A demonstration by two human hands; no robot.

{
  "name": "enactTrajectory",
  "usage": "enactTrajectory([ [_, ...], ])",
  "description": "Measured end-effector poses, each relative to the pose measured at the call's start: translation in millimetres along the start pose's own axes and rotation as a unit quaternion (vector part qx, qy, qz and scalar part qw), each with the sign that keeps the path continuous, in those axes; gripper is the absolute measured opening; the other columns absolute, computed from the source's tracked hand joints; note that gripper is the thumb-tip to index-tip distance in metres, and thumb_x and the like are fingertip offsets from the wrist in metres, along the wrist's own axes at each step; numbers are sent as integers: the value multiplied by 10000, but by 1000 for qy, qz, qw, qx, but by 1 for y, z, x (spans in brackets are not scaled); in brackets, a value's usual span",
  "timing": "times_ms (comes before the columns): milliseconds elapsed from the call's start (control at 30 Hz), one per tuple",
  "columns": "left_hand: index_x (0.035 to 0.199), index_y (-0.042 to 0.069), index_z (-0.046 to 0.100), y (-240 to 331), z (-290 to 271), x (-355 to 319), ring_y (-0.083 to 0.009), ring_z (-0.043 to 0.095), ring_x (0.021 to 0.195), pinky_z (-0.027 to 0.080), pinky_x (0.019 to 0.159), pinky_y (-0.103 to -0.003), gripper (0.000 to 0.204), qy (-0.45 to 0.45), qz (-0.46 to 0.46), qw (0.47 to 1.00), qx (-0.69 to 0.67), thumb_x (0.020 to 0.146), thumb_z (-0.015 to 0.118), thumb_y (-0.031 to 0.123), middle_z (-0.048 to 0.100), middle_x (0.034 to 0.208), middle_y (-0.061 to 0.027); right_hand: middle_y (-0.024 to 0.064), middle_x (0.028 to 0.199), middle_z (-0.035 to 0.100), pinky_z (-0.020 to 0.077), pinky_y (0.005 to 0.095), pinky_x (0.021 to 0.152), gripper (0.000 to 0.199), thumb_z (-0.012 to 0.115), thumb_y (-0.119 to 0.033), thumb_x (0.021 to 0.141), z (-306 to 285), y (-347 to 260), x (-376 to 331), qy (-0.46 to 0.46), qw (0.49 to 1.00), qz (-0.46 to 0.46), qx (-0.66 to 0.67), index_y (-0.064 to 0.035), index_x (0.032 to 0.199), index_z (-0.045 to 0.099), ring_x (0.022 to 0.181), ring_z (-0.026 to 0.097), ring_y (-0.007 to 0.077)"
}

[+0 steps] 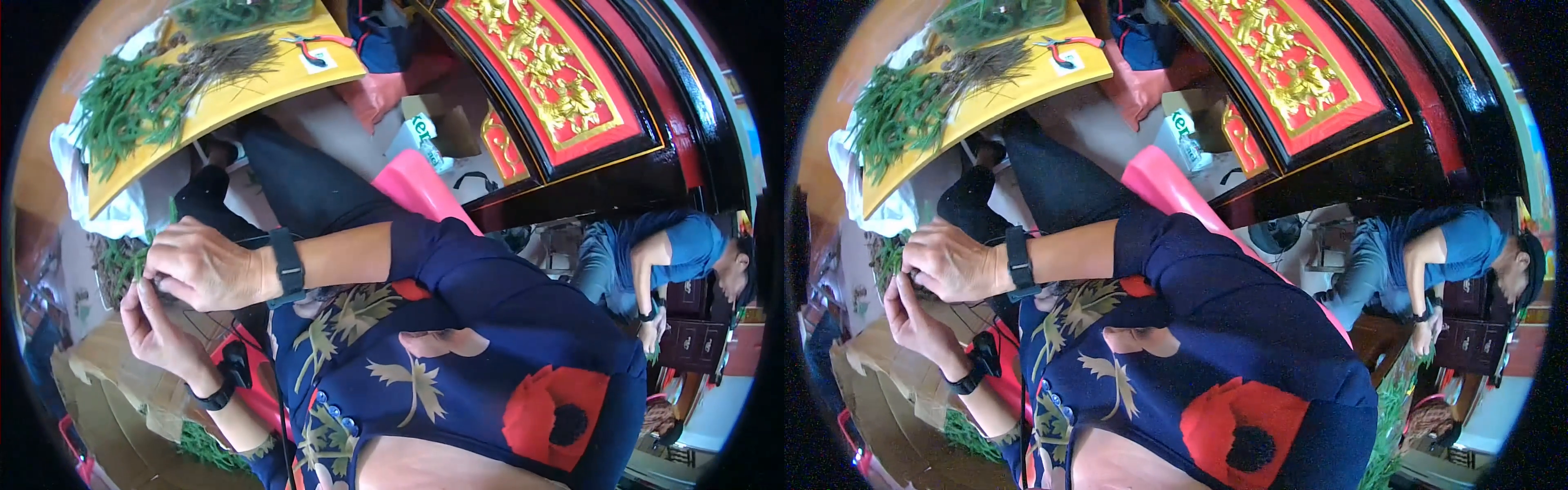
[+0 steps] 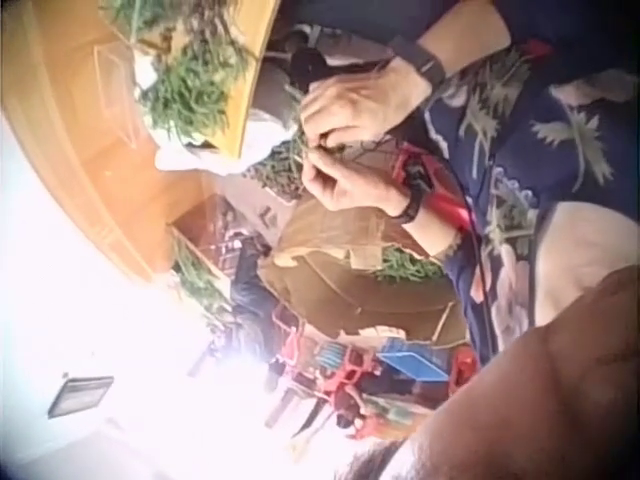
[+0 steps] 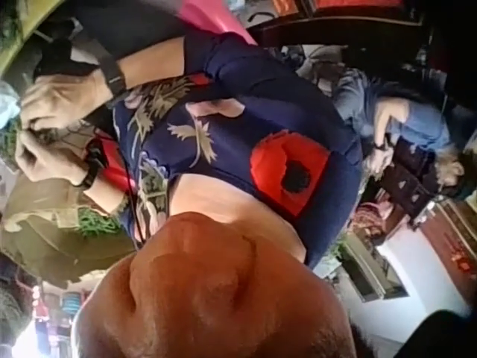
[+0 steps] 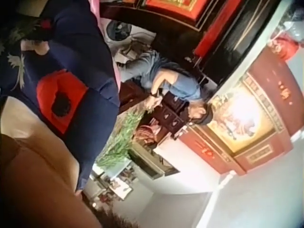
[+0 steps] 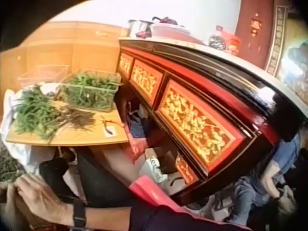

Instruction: Trimming plastic foliage sprigs and attaching them to a decorative base using wire.

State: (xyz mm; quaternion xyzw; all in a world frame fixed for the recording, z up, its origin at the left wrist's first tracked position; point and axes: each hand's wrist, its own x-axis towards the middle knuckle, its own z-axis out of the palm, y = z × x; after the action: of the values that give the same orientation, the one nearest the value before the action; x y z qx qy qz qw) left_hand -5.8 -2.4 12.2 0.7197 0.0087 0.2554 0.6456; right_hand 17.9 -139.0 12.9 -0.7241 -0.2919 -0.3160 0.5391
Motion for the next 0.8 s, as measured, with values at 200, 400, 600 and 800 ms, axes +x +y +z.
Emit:
enactTrajectory([
  [200, 866, -24, 634, 3, 8, 2, -164, 582, 734, 473, 698, -269, 56, -19, 195, 964, 181, 814, 651, -32, 631, 813, -80, 94, 740, 575, 456, 352, 599, 183, 645, 10, 712, 7, 6, -5, 1, 998, 64, 23, -26, 868, 556, 669, 579, 245],
  [400, 865, -20, 643, 14, 2, 3, -166, 575, 692, 468, 642, -273, 97, -9, 211, 956, 206, 783, 686, 7, 596, 762, -90, 35, 788, 606, 436, 225, 560, 325, 642, 39, 752, 5, -12, -1, -39, 982, 175, 66, -24, 1041, 507, 614, 497, 73],
  [600, 881, -16, 649, 2, -8, 9, -133, 565, 678, 459, 625, -257, 90, -24, 113, 985, 129, 808, 669, 33, 578, 753, -70, 20, 776, 603, 422, 206, 569, 360, 663, 1, 760, -16, -10, 27, -154, 977, 145, 29, -23, 1092, 526, 618, 480, 56],
  [800, 899, -12, 657, 6, -5, 8, -113, 552, 678, 446, 620, -236, 88, -44, 87, 991, 89, 822, 656, 31, 564, 758, -56, -10, 822, 615, 403, 170, 585, 244, 651, -68, 836, -18, 6, 50, -271, 924, 265, 48, -11, 1068, 601, 643, 473, 13],
])
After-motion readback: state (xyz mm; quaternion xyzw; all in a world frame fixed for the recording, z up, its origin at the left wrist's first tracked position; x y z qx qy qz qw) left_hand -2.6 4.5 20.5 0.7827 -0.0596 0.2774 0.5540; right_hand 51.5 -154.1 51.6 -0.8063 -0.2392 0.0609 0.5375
